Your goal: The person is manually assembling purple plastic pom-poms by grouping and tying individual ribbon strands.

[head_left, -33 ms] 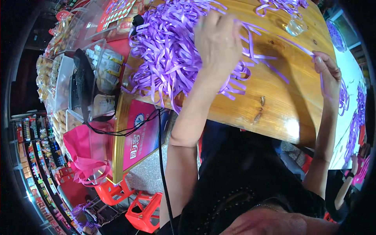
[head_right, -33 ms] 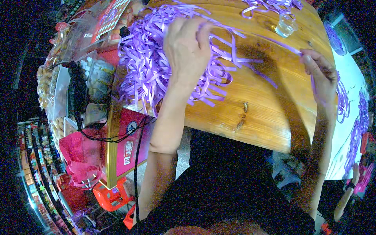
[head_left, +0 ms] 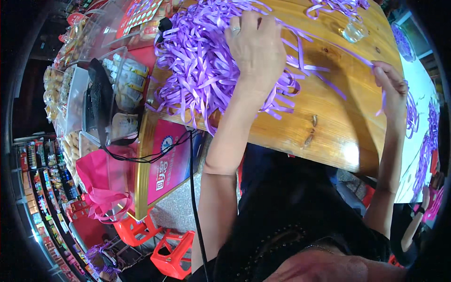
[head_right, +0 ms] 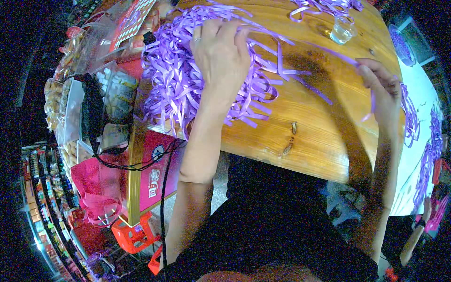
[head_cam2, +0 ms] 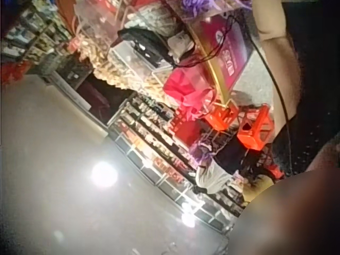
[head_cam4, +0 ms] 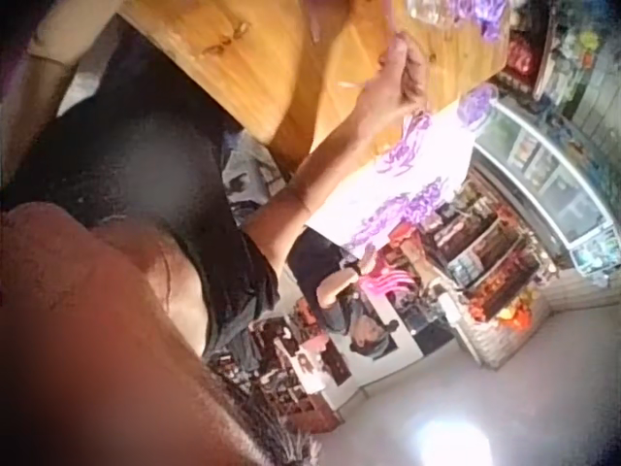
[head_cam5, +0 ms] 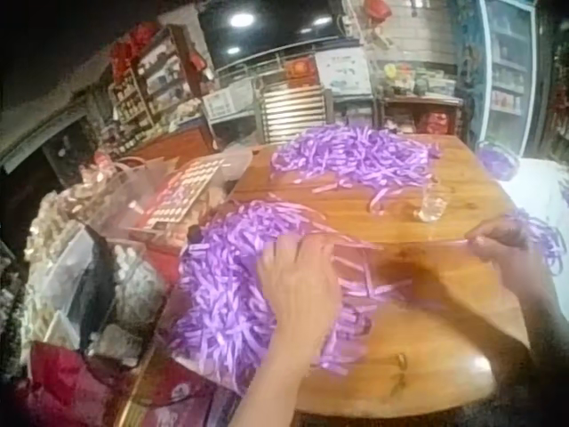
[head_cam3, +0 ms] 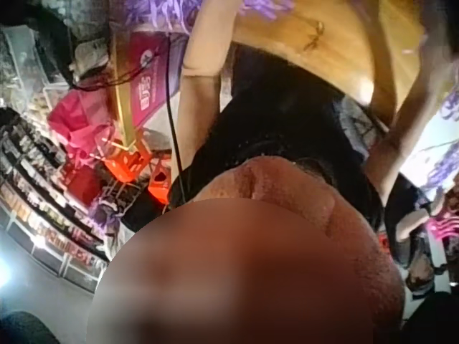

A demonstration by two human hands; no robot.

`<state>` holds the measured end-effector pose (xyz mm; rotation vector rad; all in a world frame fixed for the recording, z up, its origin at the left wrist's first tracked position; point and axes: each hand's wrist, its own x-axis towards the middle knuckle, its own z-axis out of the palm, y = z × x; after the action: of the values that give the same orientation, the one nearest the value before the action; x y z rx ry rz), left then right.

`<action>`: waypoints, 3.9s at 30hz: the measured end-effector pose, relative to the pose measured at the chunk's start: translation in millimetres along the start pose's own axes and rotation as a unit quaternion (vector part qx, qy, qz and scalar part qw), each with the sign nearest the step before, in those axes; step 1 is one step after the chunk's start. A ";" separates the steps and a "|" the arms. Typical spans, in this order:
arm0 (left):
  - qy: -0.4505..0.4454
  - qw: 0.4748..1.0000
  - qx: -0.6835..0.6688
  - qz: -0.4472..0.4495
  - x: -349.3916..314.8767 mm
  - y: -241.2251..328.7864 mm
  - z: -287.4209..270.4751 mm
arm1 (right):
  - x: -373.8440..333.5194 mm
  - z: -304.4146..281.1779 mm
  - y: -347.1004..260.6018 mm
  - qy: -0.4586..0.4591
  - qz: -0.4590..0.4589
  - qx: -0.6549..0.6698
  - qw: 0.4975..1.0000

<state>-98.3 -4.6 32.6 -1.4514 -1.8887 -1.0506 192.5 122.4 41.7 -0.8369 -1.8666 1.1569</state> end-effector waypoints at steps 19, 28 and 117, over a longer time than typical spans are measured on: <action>-0.136 0.922 -0.349 -0.097 -27.8 51.1 52.0 | 10.5 28.4 19.7 -0.039 -0.170 -0.266 0.948; -0.108 0.802 -0.561 -0.173 -43.1 81.7 71.1 | 7.7 59.1 11.9 -0.043 -0.354 -0.302 0.884; -0.208 0.601 -0.678 -0.367 -51.5 75.5 66.5 | -2.1 56.2 17.5 -0.082 -0.076 0.046 0.993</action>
<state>-8.3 31.6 -25.6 -1.5705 -1.9626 -3.3302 147.4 104.0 8.7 -0.5527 -1.9556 1.2352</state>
